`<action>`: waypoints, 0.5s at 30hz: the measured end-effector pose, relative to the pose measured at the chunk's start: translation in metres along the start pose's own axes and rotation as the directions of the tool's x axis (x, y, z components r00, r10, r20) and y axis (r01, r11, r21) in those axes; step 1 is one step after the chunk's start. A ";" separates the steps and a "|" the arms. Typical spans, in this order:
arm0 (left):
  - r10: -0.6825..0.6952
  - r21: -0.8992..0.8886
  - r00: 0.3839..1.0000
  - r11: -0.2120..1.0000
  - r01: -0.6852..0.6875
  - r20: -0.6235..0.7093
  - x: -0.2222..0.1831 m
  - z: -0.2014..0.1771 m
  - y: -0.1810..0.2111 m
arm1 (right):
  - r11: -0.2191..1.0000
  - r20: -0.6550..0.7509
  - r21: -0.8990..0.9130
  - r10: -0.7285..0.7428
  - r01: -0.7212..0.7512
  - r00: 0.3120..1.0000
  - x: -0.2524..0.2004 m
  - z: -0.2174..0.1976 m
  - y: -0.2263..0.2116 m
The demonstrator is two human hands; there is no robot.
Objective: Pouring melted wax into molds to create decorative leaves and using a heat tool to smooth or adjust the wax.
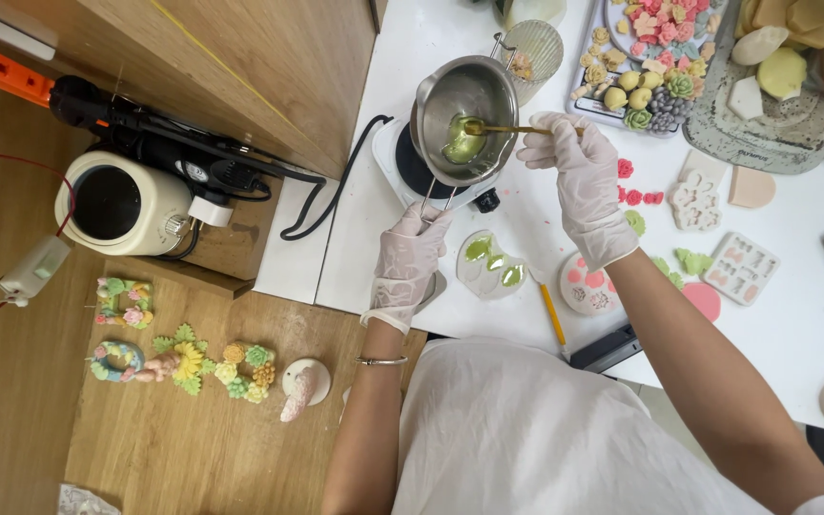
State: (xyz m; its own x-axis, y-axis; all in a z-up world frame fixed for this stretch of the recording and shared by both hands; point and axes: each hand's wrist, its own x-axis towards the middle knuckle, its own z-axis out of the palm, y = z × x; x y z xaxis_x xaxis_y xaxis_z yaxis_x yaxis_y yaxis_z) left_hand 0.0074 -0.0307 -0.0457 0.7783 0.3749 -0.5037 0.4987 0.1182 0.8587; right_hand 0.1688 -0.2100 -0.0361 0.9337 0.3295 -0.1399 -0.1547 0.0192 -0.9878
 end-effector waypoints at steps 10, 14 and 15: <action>0.059 0.053 0.998 0.997 -0.059 0.003 -0.005 -0.001 0.009 | 0.998 0.104 -0.024 0.063 -0.061 0.993 0.004 -0.002 -0.005; 0.048 0.043 0.999 0.998 -0.047 -0.004 -0.003 -0.001 0.005 | 1.000 0.073 0.001 0.028 -0.029 0.997 0.005 -0.004 -0.004; 0.015 0.028 1.000 0.999 -0.015 -0.005 -0.001 0.000 0.004 | 0.999 0.096 -0.020 0.051 -0.049 0.994 0.005 -0.004 -0.006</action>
State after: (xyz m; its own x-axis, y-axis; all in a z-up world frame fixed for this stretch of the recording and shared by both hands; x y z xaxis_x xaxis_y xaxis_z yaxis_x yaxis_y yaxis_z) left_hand 0.0081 -0.0306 -0.0420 0.7837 0.3810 -0.4905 0.4979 0.0867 0.8629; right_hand 0.1758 -0.2118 -0.0315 0.8894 0.4190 -0.1826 -0.1941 -0.0155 -0.9809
